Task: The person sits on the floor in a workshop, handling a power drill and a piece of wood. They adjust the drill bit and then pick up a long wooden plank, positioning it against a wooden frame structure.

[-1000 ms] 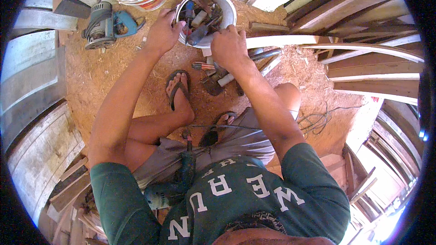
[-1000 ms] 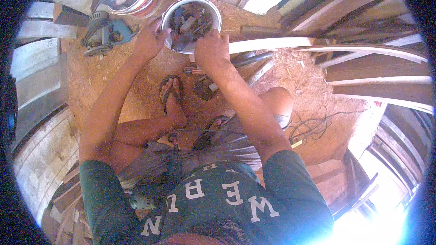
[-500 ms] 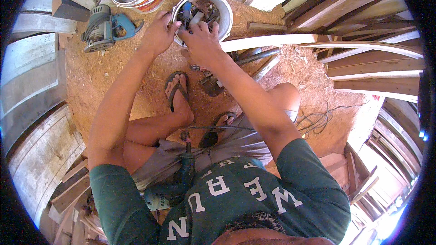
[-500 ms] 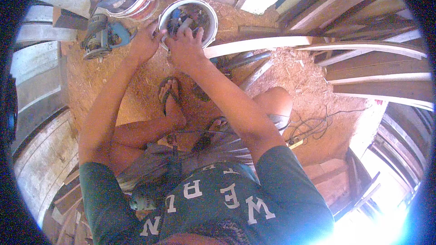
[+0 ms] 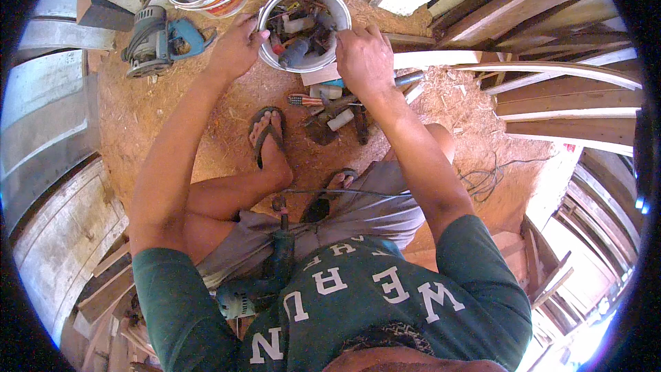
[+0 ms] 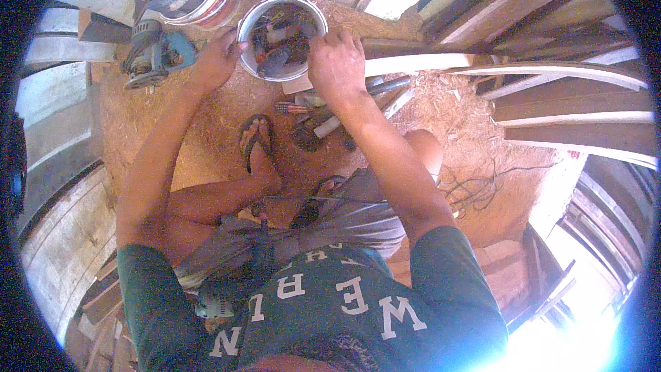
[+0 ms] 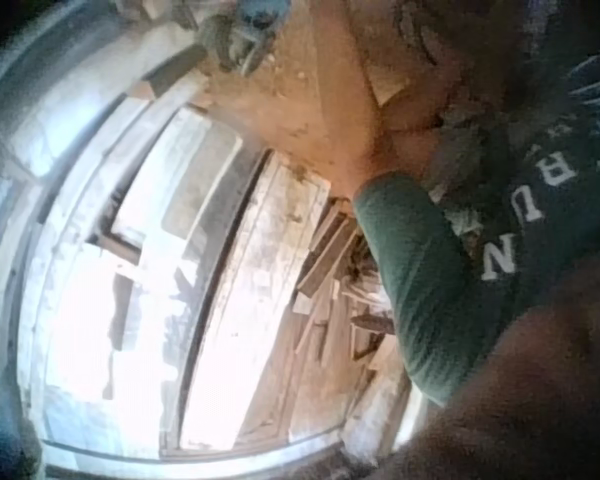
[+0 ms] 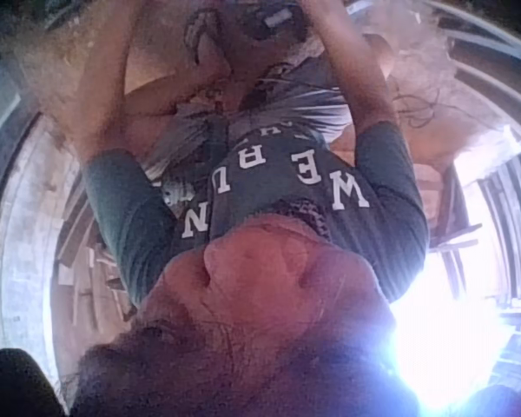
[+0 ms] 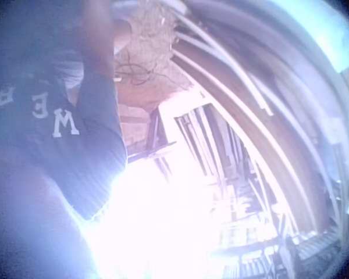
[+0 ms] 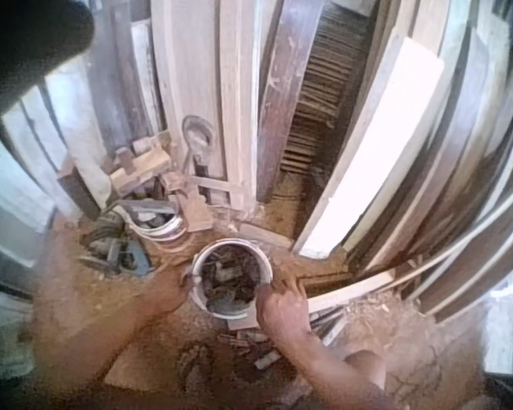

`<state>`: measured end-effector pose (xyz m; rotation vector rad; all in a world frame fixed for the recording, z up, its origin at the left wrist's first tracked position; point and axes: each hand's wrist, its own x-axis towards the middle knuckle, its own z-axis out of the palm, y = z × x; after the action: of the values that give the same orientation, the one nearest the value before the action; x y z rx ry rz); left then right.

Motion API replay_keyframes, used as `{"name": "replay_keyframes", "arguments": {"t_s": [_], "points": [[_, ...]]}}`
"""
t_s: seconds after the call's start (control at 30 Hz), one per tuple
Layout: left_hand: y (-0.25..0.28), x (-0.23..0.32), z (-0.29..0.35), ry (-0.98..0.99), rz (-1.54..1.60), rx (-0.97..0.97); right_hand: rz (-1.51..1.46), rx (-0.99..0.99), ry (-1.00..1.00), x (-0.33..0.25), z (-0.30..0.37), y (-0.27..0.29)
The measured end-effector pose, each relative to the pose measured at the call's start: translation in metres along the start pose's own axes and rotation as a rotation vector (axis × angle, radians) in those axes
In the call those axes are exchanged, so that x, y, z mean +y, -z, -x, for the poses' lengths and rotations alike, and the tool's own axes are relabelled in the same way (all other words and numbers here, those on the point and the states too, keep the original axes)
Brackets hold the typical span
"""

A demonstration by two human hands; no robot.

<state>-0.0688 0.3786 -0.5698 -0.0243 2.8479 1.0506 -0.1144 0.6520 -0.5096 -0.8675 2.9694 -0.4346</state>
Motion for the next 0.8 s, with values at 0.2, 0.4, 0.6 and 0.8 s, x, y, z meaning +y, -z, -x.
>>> {"name": "replay_keyframes", "arguments": {"t_s": [0.2, 0.4, 0.6, 0.8], "points": [[0.002, -0.014, 0.001, -0.005, -0.053, -0.030, 0.048, -0.214, -0.043, -0.008, 0.014, -0.006], [0.011, 0.003, -0.001, -0.008, -0.064, -0.073, -0.076, -0.226, 0.119, -0.038, -0.001, 0.004], [0.014, 0.002, -0.002, -0.054, 0.018, -0.082, -0.362, -0.377, 0.268, -0.028, -0.016, -0.032], [0.019, 0.003, 0.001, -0.033, 0.035, -0.090, -0.492, -0.563, 0.227, 0.005, -0.026, 0.000]]}}
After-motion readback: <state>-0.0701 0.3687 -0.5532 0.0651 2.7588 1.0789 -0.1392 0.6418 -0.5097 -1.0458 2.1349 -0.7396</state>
